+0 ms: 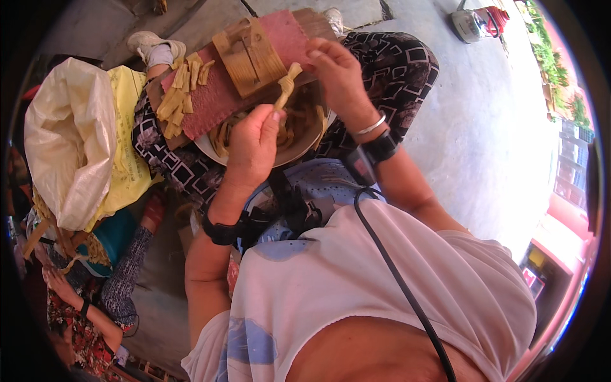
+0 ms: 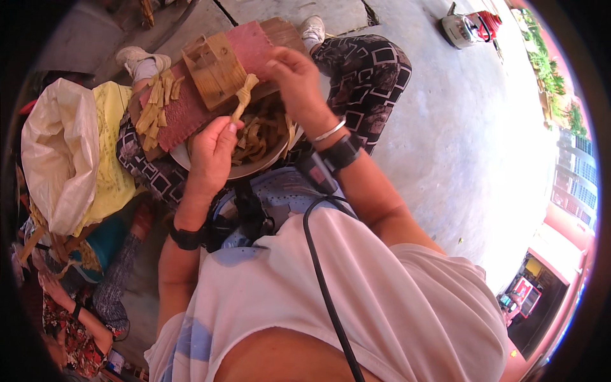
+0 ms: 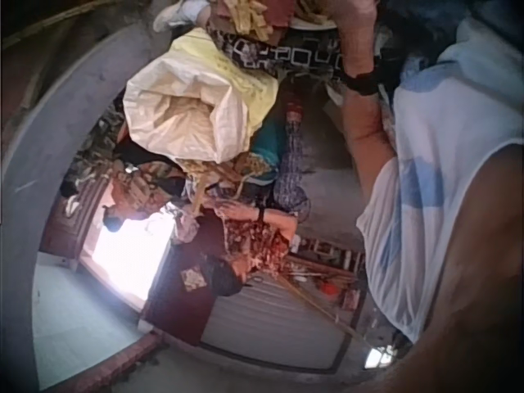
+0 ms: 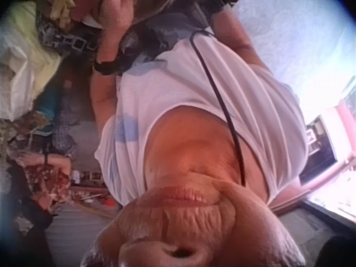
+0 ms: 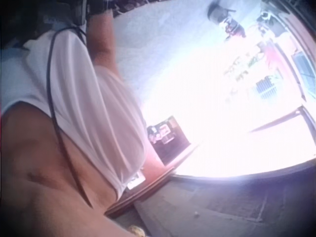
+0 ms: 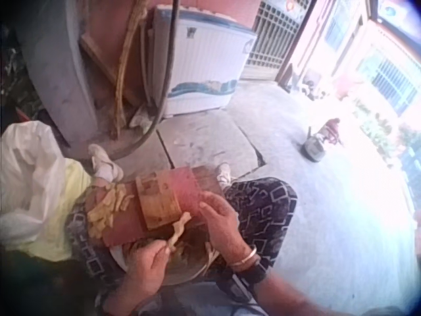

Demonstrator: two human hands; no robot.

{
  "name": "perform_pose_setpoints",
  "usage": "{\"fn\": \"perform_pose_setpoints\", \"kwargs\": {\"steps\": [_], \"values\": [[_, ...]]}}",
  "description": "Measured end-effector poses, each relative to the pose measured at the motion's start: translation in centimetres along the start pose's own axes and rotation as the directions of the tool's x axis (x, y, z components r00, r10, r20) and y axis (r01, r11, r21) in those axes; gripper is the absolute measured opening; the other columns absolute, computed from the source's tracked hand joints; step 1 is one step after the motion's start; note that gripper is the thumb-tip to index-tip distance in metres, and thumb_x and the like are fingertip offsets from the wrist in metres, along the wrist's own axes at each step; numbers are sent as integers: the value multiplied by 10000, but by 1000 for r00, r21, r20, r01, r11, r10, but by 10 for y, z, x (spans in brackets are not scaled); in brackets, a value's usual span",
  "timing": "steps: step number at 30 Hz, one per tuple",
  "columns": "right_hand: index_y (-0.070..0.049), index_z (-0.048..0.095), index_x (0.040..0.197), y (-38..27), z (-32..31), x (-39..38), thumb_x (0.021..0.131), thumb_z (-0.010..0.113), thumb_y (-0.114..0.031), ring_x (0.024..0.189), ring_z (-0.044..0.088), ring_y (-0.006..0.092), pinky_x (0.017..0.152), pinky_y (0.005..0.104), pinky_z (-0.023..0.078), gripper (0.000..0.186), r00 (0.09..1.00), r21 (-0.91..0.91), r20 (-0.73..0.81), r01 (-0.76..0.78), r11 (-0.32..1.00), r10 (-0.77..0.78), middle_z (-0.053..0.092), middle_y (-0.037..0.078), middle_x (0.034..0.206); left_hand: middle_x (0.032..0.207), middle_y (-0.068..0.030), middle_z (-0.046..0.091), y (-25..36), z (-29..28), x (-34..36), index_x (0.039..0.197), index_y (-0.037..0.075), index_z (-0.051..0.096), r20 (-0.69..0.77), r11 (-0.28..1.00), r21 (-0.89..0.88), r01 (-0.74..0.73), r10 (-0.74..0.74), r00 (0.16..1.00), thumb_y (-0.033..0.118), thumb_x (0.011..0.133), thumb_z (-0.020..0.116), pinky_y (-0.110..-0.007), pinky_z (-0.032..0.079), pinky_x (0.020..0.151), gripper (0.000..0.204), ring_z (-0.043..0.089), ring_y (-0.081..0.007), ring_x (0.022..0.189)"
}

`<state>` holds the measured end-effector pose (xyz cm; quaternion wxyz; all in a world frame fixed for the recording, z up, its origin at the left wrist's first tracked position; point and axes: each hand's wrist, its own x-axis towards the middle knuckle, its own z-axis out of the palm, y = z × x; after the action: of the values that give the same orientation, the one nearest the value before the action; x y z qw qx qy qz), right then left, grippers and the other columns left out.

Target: The person weaves bamboo strips by hand into loops and places them into a metal bowl while sitting on a low stool.

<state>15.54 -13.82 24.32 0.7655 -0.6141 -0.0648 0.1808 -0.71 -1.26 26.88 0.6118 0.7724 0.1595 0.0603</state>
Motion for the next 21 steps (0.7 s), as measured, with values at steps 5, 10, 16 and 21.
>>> {"fn": "perform_pose_setpoints", "kwargs": {"steps": [5,10,16,21], "values": [[-6,592,1287,-33,-19,3,985,610,-181,975,580,90,843,249,494,350,956,-314,285,168,935,-76,641,33,1100,781,-141,597,-2,-15,2,1046,13,631,-52,900,399,-173,211,976,139,991,551,-348,472,648,159,604,-269,705],[-3,702,1052,-61,-11,4,948,664,-230,764,608,87,712,246,513,253,718,-669,600,210,713,351,680,52,823,855,-176,646,9,-19,10,999,47,616,-7,833,481,-273,315,949,126,948,566,-428,494,668,106,621,-400,812],[2,707,899,-82,-30,-1,969,649,-271,626,538,64,580,237,465,288,654,-629,674,266,730,343,596,1,666,782,-130,612,9,-46,3,1018,-3,616,179,978,117,-171,149,973,135,976,563,-352,472,634,154,601,-294,671],[-9,691,845,-66,-31,0,989,621,-270,589,512,54,548,218,442,306,719,-638,596,154,755,357,574,-20,647,726,20,524,-1,-51,16,1018,-23,631,340,972,-152,181,-121,933,155,1003,549,-239,406,602,196,471,-76,661]]}}
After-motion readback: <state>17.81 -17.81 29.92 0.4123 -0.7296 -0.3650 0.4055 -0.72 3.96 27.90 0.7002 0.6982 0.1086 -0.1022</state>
